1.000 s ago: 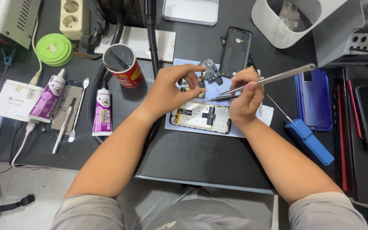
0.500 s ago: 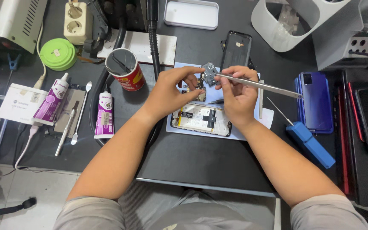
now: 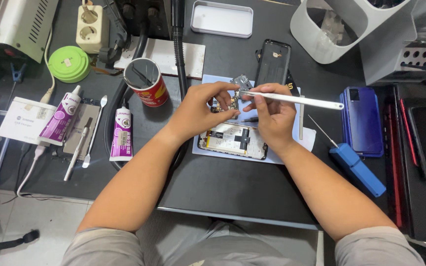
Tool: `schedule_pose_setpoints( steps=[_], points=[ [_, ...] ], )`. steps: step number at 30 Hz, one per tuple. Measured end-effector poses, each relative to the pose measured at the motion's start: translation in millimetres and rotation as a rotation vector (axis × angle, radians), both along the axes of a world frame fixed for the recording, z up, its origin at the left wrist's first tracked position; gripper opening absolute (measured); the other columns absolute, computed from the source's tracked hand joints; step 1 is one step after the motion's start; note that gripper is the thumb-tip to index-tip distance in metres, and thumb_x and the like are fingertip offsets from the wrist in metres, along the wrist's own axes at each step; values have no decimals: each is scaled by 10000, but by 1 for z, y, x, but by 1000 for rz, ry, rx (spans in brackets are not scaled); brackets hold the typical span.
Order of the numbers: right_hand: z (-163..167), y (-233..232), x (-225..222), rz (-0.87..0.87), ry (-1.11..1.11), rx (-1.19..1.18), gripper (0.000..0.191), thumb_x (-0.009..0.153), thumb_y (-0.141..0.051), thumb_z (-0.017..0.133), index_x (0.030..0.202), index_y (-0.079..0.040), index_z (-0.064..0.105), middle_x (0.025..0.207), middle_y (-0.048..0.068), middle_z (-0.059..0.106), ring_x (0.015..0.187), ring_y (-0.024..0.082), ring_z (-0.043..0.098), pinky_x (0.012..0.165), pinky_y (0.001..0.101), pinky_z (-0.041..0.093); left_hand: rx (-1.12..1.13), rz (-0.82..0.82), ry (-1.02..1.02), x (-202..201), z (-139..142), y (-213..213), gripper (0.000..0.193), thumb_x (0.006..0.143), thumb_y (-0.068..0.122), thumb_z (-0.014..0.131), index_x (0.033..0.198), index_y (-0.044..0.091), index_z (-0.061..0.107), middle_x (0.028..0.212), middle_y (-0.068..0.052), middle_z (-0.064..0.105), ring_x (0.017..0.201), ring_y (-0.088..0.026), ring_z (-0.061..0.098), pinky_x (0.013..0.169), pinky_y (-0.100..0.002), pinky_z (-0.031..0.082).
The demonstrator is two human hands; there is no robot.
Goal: The person uses tweezers to manipulate small components on a disassembled smartphone motherboard. They carefully lift and reposition tiny parts while the phone frame and other tools remain on the workbench.
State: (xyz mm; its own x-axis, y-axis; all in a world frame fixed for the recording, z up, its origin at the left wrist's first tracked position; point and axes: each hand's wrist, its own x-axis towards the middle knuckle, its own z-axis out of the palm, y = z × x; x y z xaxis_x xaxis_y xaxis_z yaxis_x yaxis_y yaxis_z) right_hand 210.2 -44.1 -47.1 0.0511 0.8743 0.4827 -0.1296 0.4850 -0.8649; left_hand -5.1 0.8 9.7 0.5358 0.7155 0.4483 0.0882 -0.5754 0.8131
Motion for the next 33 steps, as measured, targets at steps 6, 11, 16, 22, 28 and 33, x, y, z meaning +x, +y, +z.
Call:
schedule_pose_setpoints(
  steps=[6,11,16,22,28,33],
  points=[
    [1,-2,2,21,1,17,166,1120,8,521,1261,-43,448,1236,169,627,1138,266,713,921,407,660,-1,8,-9,0,0,-1,504,815,74,875,1272,41,666,887,-26,723,815,-111,715,753,-259,569],
    [2,-2,3,50,-1,15,184,1120,2,512,1283,-43,442,1237,178,637,1127,268,715,920,411,659,28,4,-9,0,-1,0,508,810,53,875,1276,53,673,886,-36,719,807,-120,709,764,-265,567],
    [2,-4,2,44,-15,-3,183,1119,1,519,1283,-36,449,1230,186,646,1119,266,715,897,405,657,15,-20,-15,0,-2,-1,504,815,48,865,1279,55,669,903,-41,719,803,-119,707,765,-265,575],
    [3,-4,3,41,-7,20,172,1130,-12,517,1288,-41,456,1230,183,651,1131,253,708,919,404,658,14,-15,-8,1,-2,0,505,822,54,866,1286,55,667,899,-38,713,810,-120,700,770,-269,575],
    [5,-5,3,39,-3,3,171,1128,-20,520,1289,-36,465,1216,188,664,1124,252,712,938,417,662,28,-12,-8,1,-2,0,511,824,59,866,1295,56,666,906,-35,715,811,-115,700,777,-270,573],
    [8,-5,2,48,-15,12,182,1126,-15,531,1292,-32,459,1232,183,655,1160,266,712,985,427,659,19,-3,-20,0,-2,-1,508,828,64,873,1293,53,668,905,-32,714,811,-115,694,771,-265,570]
  ],
)
